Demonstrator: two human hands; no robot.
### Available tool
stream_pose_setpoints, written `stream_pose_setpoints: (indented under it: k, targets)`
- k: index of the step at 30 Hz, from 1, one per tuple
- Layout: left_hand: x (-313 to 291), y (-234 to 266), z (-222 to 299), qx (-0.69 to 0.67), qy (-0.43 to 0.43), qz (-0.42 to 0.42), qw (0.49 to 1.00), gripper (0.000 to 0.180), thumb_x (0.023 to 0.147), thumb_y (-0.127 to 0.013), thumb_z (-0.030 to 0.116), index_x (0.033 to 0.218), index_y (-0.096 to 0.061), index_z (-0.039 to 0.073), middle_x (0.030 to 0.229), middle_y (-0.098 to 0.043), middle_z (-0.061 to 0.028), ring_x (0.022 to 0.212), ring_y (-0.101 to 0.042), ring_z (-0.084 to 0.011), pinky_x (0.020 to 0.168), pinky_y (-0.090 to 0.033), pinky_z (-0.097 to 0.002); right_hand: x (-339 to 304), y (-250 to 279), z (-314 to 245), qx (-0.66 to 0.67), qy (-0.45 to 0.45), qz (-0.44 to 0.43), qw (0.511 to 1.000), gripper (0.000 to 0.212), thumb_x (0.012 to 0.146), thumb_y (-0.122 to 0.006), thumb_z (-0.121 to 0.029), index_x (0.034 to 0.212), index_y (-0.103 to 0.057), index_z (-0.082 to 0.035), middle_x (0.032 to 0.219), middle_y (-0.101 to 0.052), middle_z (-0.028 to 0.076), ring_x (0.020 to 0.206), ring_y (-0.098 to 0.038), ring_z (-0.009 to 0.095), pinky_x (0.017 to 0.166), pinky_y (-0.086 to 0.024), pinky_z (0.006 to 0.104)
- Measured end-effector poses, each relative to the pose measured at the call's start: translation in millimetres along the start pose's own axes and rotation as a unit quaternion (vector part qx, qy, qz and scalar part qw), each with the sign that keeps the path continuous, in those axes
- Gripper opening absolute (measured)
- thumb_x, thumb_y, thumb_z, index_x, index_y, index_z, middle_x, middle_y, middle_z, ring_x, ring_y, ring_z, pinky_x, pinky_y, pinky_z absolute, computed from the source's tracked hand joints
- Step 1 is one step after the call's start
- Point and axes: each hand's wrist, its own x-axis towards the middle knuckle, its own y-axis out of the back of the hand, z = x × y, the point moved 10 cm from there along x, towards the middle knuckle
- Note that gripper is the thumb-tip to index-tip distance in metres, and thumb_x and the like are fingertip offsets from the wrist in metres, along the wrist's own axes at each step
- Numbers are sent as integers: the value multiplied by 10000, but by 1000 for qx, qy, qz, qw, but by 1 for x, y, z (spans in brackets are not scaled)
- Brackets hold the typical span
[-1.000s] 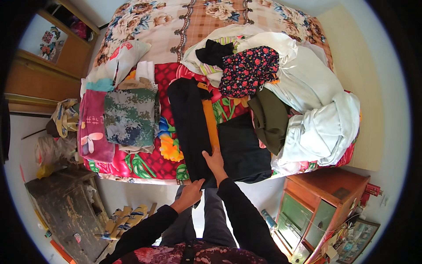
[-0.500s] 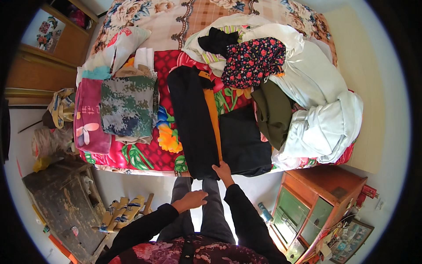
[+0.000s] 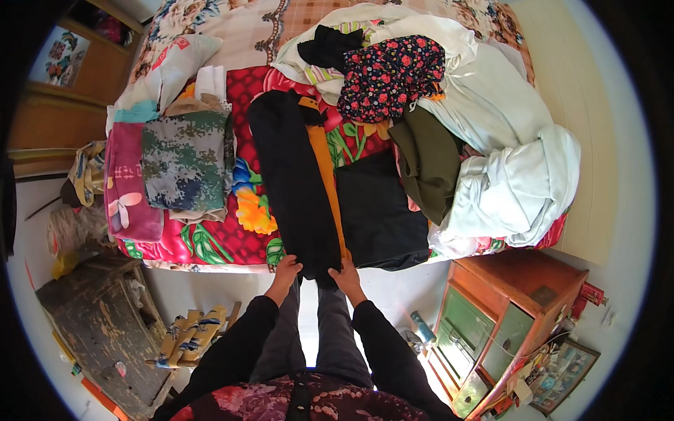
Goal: The person folds several garments on a bed, including a black long-sleeve shirt, a yellow shirt, a floral-patterned top, a striped shirt, and a white embroidered shirt. Each item is smoothed, folded, and placed into a growing stack on the bed.
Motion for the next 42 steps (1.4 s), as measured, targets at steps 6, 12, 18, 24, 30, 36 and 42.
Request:
stream_pose_setpoints:
  k: [6, 12, 18, 24, 30, 36, 42]
  targets:
    - [18, 18, -5, -128, -135, 70, 980, 572, 690, -686, -64, 1200, -426, -76, 1130, -538, -155, 1004, -568, -228, 851, -469, -307, 7, 38, -57, -137, 134, 168, 967, 469, 739, -680, -96, 1160, -490, -22, 1065, -547, 204, 999, -557, 366, 870, -446, 376]
    - [8, 2, 4, -166, -73, 28, 983, 552, 706, -689, -35, 1206, -457, -64, 1136, -565, -138, 1003, -580, -208, 869, -459, -307, 32, 6, -23, -156, -14, -27, 987, 435, 787, -668, -123, 1170, -503, 2, 1098, -605, 196, 1013, -596, 311, 867, -450, 349]
    - [4, 19, 18, 33, -153, 37, 987, 359, 749, -669, 87, 1074, -592, -45, 1021, -634, -90, 907, -606, -178, 819, -468, -288, 18, -1, -30, 19, 4, -116, 993, 369, 825, -635, -167, 1138, -543, 5, 977, -643, 143, 907, -617, 251, 801, -467, 325]
    - [-69, 2, 74, -228, 60, -140, 962, 474, 801, -616, 112, 1237, -468, -5, 1107, -594, -104, 990, -601, -221, 884, -481, -349, -17, 17, -47, 88, -64, -228, 968, 356, 894, -591, -261, 1096, -580, 31, 901, -627, 101, 875, -592, 191, 794, -445, 284]
    - [-32, -17, 19, -233, 69, -151, 958, 391, 796, -609, 43, 1171, -501, 10, 1072, -597, -101, 970, -611, -252, 845, -511, -406, 4, -18, -25, 22, -92, -238, 967, 347, 882, -594, -219, 1121, -595, 34, 1017, -608, 137, 1004, -569, 253, 862, -425, 308]
    - [-24, 4, -14, -160, 72, -97, 980, 388, 756, -588, 1, 1136, -514, 7, 1003, -607, -91, 905, -620, -234, 789, -520, -370, -2, 1, -67, -125, 197, -17, 972, 242, 777, -654, -52, 1010, -607, -6, 937, -620, 97, 916, -591, 198, 810, -456, 314]
    - [-49, -2, -11, -331, 186, -139, 915, 257, 765, -584, 15, 1019, -556, 39, 977, -615, -86, 859, -626, -227, 739, -521, -343, 0, -25, -2, 414, -135, -126, 891, 241, 871, -572, -114, 1098, -554, -34, 941, -619, 84, 828, -616, 183, 764, -501, 303]
